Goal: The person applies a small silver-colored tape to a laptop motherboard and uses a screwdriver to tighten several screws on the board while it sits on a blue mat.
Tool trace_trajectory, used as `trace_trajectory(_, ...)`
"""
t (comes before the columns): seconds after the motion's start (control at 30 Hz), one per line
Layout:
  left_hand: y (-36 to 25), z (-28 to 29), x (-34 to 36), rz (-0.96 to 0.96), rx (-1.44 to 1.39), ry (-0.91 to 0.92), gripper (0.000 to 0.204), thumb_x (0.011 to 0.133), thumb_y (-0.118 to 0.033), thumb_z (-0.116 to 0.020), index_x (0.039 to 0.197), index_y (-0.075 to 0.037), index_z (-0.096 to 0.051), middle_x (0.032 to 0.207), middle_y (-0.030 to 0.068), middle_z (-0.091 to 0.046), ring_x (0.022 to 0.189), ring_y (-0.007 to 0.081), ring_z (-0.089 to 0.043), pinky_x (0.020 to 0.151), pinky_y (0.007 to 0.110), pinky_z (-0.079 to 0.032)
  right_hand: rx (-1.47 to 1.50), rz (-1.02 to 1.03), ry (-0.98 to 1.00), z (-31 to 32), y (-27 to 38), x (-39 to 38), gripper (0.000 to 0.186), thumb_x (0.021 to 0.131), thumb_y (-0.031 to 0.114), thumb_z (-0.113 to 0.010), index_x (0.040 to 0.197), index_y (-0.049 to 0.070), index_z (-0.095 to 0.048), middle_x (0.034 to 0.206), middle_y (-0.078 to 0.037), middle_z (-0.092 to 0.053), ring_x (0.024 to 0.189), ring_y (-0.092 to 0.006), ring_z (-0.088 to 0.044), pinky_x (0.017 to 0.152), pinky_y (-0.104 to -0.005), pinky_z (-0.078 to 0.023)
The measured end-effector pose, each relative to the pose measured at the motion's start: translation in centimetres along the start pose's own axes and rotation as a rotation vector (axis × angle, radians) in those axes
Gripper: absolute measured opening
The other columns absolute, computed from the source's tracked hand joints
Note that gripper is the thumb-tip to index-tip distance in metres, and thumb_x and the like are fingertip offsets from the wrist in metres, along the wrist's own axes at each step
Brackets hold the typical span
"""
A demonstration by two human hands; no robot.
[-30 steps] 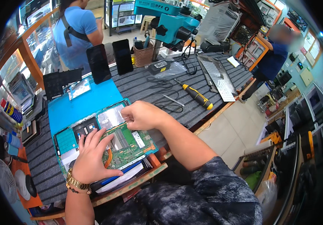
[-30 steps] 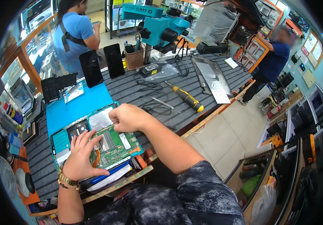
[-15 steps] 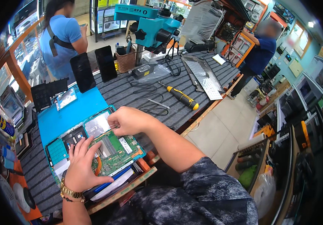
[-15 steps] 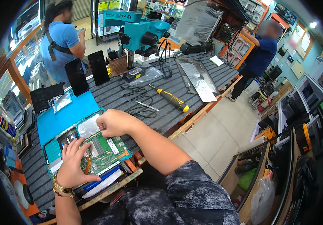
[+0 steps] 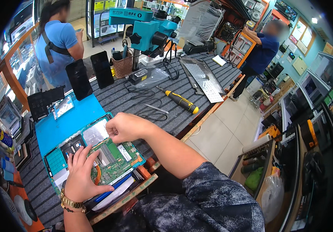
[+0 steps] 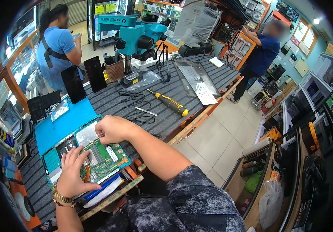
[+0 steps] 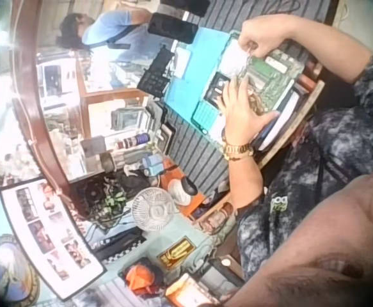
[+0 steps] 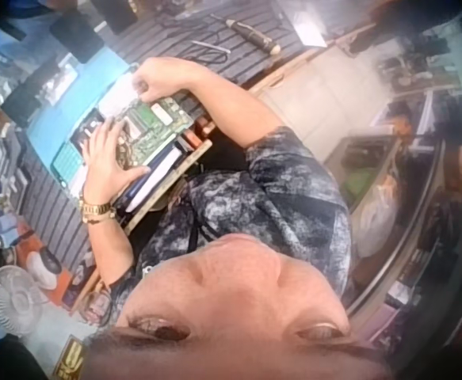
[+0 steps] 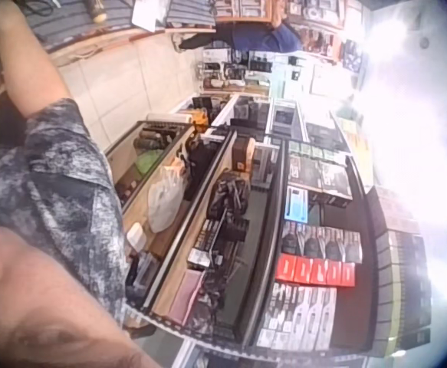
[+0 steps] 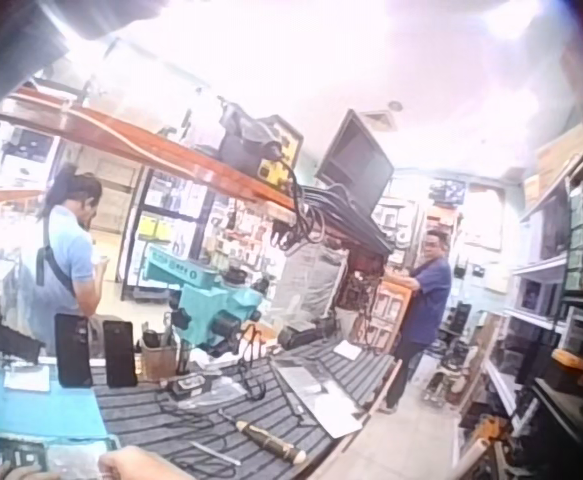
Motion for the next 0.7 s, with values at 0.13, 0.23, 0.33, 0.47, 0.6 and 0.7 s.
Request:
trace_trajectory(0.13, 0.0, 0.0, 0.0, -0.001, -0.006, -0.005, 0.13, 0.051, -0.074, -0.1, 0.156, -0.008, -0.059, 0.168, 0.0221, -0.047, 0.159, 0.0495, -0.038, 0.131, 0.07, -0.021, 0.028, -0.025, 0.011, 0.1, 0.0, 0.0, 0.019, 0.078, 0.015, -0.084, 0.092, 0.002, -0.078, 0.089, -0.017, -0.08, 0.086, -0.0344, -0.079, 0.079, -0.0434, -0.062)
trace_trajectory(0.23, 0.0, 0.0, 0.0, -0.001, -0.005, -0.003, 0.13, 0.051, -0.073, -0.101, 0.155, -0.008, -0.059, 0.168, 0.0219, -0.047, 0.159, 0.049, -0.037, 0.131, 0.07, -0.021, 0.04, -0.029, 0.014, 0.2, -0.1, 0.0, 0.02, 0.079, 0.016, -0.085, 0.092, 0.002, -0.078, 0.088, -0.017, -0.08, 0.086, -0.0341, -0.08, 0.079, -0.0433, -0.062)
trace_trajectory(0.33, 0.0, 0.0, 0.0, 0.005, -0.008, 0.003, 0.129, 0.051, -0.072, -0.101, 0.155, -0.009, -0.059, 0.168, 0.0216, -0.047, 0.16, 0.0487, -0.037, 0.131, 0.07, -0.021, 0.036, -0.013, 0.011, 0.1, -0.2, 0.0, 0.02, 0.079, 0.016, -0.085, 0.092, 0.002, -0.078, 0.089, -0.016, -0.08, 0.086, -0.0338, -0.08, 0.079, -0.043, -0.062)
trace_trajectory(0.47, -0.1, 0.0, 0.1, 0.012, -0.007, 0.007, 0.129, 0.051, -0.071, -0.102, 0.156, -0.009, -0.059, 0.168, 0.0213, -0.047, 0.159, 0.0488, -0.037, 0.131, 0.07, -0.021, 0.025, 0.005, -0.005, 0.1, -0.2, 0.0, 0.02, 0.079, 0.013, -0.084, 0.093, 0.001, -0.078, 0.084, -0.015, -0.079, 0.081, -0.0309, -0.079, 0.076, -0.0413, -0.062)
trace_trajectory(0.6, -0.3, 0.3, 0.1, 0.023, -0.003, 0.013, 0.128, 0.053, -0.071, -0.101, 0.156, -0.01, -0.058, 0.168, 0.0215, -0.047, 0.159, 0.0496, -0.037, 0.131, 0.07, -0.021, 0.054, 0.013, -0.036, 0.6, -0.1, 0.1, 0.021, 0.078, 0.015, -0.084, 0.092, 0.002, -0.078, 0.088, -0.017, -0.08, 0.085, -0.0325, -0.08, 0.077, -0.0429, -0.062)
trace_trajectory(0.7, -0.2, 0.3, 0.1, 0.016, 0.014, 0.017, 0.127, 0.055, -0.072, -0.1, 0.157, -0.011, -0.057, 0.169, 0.0211, -0.047, 0.16, 0.0496, -0.037, 0.131, 0.07, -0.02, 0.12, -0.005, -0.135, 1.6, -0.6, 0.0, 0.019, 0.08, 0.013, -0.079, 0.094, 0.001, -0.075, 0.084, -0.017, -0.078, 0.078, -0.0294, -0.078, 0.073, -0.041, -0.061)
Point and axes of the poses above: each hand's wrist, its own x-axis towards the middle knuckle, its own z-axis out of the back of the hand, y = z × x, the point moved 4 cm from there along x, towards the middle knuckle
